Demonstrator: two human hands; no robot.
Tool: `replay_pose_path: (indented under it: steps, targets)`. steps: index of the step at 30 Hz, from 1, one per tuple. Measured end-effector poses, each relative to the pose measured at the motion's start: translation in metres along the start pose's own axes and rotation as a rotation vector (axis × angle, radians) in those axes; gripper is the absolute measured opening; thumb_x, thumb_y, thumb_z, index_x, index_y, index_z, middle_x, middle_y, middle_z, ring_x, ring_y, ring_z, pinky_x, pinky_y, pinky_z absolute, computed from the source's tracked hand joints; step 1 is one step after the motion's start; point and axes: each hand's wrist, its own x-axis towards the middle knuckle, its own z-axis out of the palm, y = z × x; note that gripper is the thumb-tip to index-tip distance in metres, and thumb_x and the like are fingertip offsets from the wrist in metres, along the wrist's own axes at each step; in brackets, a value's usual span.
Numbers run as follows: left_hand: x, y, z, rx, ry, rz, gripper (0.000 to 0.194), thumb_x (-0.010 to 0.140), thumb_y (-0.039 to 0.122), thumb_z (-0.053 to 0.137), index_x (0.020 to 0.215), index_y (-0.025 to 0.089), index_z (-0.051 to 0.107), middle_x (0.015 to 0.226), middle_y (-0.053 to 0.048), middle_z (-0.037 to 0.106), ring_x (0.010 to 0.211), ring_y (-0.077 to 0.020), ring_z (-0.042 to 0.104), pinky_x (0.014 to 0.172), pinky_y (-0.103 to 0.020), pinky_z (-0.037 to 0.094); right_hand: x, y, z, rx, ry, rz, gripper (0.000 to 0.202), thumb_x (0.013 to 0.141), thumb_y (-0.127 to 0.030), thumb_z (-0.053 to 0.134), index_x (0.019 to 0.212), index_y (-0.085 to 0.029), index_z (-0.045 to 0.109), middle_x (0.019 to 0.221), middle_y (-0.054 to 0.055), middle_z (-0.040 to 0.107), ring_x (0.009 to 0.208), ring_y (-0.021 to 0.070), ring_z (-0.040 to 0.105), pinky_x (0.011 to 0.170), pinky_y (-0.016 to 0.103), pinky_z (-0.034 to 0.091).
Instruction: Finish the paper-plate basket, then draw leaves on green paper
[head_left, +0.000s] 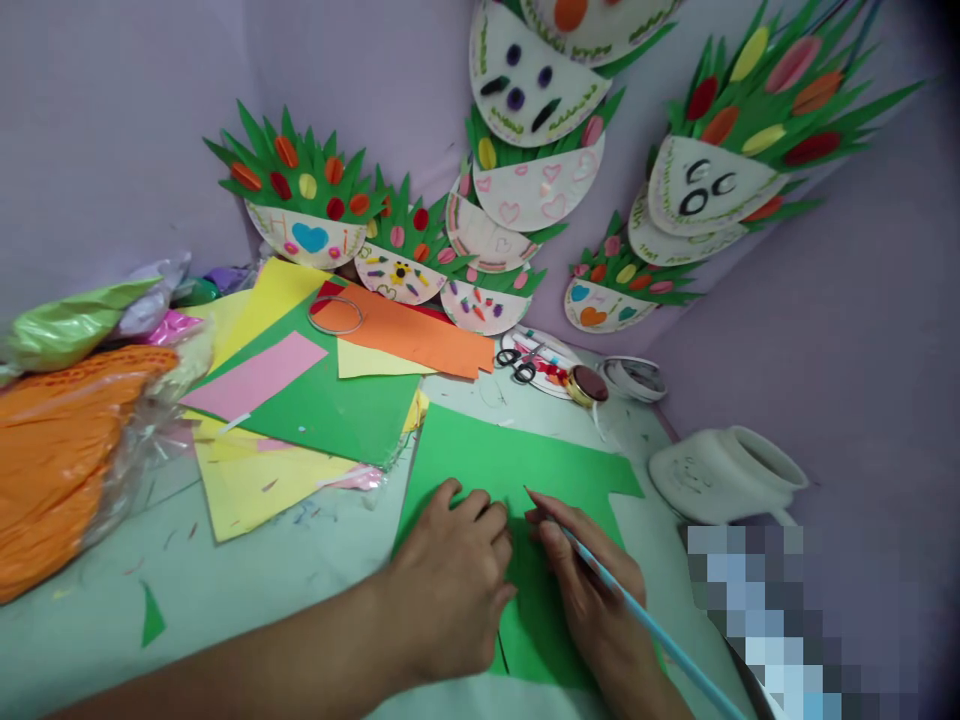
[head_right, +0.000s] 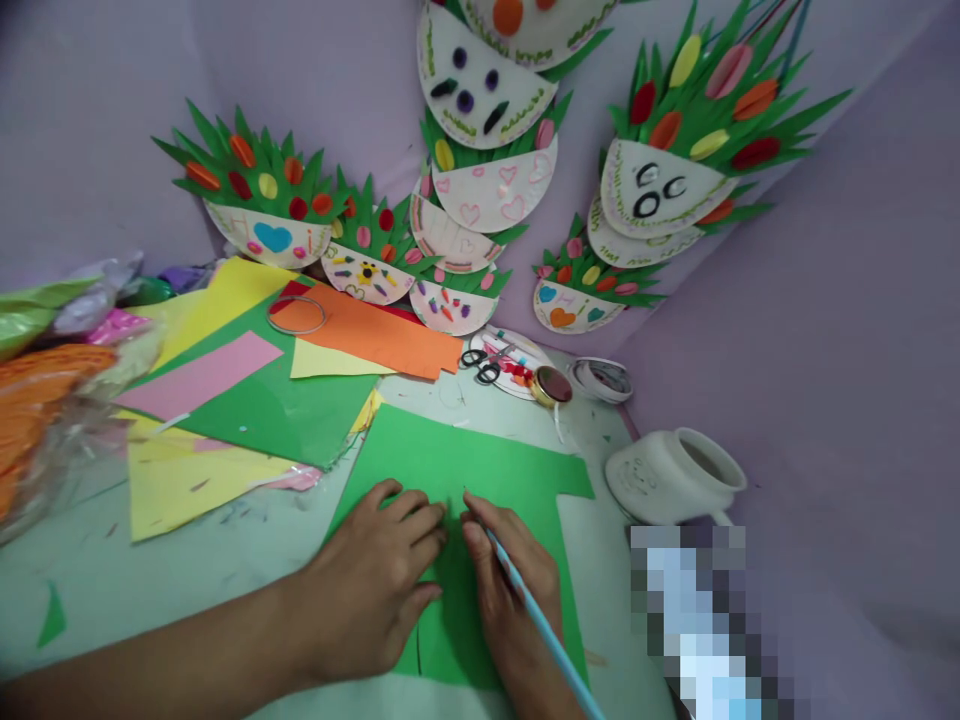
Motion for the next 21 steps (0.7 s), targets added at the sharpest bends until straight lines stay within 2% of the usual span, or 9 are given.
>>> replay_pose_path:
  steps: [4, 7, 10, 13, 21]
  targets:
    - [-0.001, 0.001, -0.002, -0.006, 0.0, -0.004, 0.029, 0.084, 0.032, 0.049, 0.106, 0.015, 0.059, 0.113, -0.011, 0.058, 0.106, -0.0264, 0.048, 0.097, -0.05, 0.03, 0.02, 0.001, 0.001, 0.099, 0.033, 0.196, 0.027, 0.085, -0.04, 0.052, 0.093, -0.018, 0.066, 0.074, 0.005, 0.068, 0.062, 0.0166, 0.062, 0.05, 0.025, 0.049]
    - [0.0, 0.0, -0.004, -0.016, -0.015, -0.013, 0.03, 0.084, 0.032, 0.049, 0.107, 0.015, 0.059, 0.115, -0.01, 0.058, 0.106, -0.0264, 0.048, 0.097, -0.05, 0.03, 0.041, 0.007, 0.007, 0.244, 0.046, 0.319, 0.029, 0.083, -0.047, 0.053, 0.081, -0.019, 0.059, 0.064, 0.001, 0.063, 0.053, 0.0142, 0.057, 0.045, 0.023, 0.045]
    - [0.0, 0.0, -0.003, -0.023, -0.02, -0.015, 0.033, 0.085, 0.033, 0.048, 0.11, 0.015, 0.058, 0.116, -0.01, 0.058, 0.107, -0.0265, 0.047, 0.098, -0.051, 0.03, 0.052, 0.018, 0.013, 0.249, 0.015, 0.336, 0.031, 0.081, -0.049, 0.055, 0.074, -0.019, 0.055, 0.059, -0.001, 0.059, 0.046, 0.0107, 0.049, 0.04, 0.021, 0.038]
    - [0.0, 0.0, 0.0, -0.026, -0.014, -0.012, 0.033, 0.086, 0.034, 0.047, 0.112, 0.015, 0.057, 0.118, -0.01, 0.057, 0.108, -0.0265, 0.047, 0.098, -0.051, 0.029, 0.051, 0.027, 0.016, 0.219, -0.013, 0.36, 0.032, 0.082, -0.05, 0.054, 0.074, -0.019, 0.054, 0.057, -0.002, 0.057, 0.044, 0.0094, 0.045, 0.039, 0.02, 0.034]
    - [0.003, -0.004, 0.011, 0.003, 0.042, 0.027, 0.035, 0.085, 0.034, 0.048, 0.11, 0.011, 0.057, 0.116, -0.011, 0.059, 0.102, -0.0277, 0.049, 0.092, -0.053, 0.033, 0.048, 0.028, 0.013, 0.195, -0.08, 0.363, 0.031, 0.083, -0.048, 0.052, 0.073, -0.019, 0.054, 0.058, -0.002, 0.056, 0.049, 0.0103, 0.047, 0.042, 0.02, 0.034]
